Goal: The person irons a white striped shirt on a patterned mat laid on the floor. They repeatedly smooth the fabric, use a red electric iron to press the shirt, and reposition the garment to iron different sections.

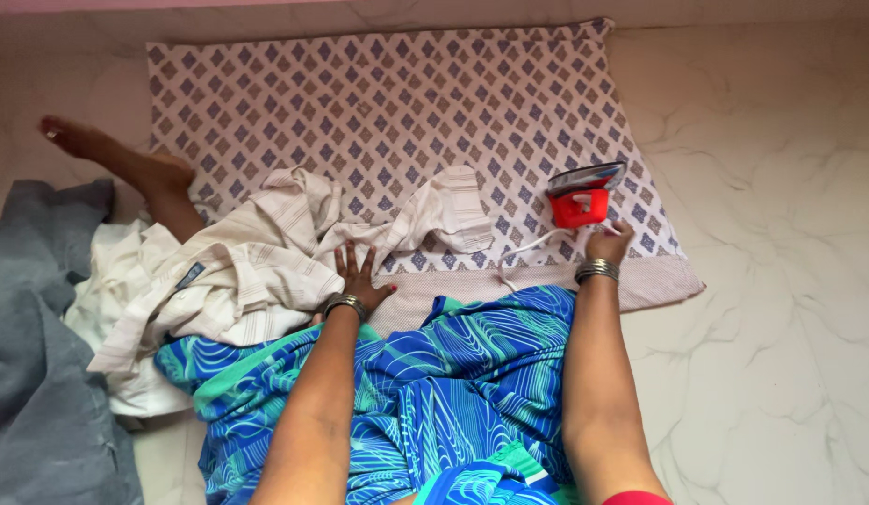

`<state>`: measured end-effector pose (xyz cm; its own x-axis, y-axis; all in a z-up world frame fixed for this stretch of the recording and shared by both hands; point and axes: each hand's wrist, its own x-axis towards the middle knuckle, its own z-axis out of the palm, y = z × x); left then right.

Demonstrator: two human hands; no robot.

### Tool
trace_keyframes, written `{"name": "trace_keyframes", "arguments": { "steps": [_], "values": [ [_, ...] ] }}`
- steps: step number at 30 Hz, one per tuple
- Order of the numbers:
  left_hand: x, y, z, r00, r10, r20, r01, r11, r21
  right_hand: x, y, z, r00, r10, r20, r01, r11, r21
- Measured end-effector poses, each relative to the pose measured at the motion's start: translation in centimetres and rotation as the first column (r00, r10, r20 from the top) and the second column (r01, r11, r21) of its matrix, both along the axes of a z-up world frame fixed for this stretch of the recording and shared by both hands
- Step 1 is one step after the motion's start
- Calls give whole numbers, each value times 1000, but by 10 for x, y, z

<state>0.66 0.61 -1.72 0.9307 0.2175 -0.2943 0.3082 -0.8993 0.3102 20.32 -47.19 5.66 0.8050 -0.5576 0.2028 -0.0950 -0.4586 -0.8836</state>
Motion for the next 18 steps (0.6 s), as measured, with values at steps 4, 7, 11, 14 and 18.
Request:
{"name": "trace_keyframes", "arguments": {
  "steps": [4,7,11,14,18],
  "values": [
    [-4,-2,3,999,12,40,-11,999,-32,-16,22,-6,967,17,254,-65,981,185],
    [-5,-2,7,1000,25,19,-24,998,-64,-28,79,-3,806,545,230,-531,838,-124],
    [-7,-5,12,999,15,49,-14,1000,-18,-40,157,4,695,671,-258,-717,672,-186],
    [-10,-10,12,995,70,76,-64,995,-83,-33,179,3,674,615,-410,-732,634,-252],
    [-17,-14,3,959,144,246,-96,976,-196,-17,186,-10,587,638,-499,-789,589,-175]
  ]
}}
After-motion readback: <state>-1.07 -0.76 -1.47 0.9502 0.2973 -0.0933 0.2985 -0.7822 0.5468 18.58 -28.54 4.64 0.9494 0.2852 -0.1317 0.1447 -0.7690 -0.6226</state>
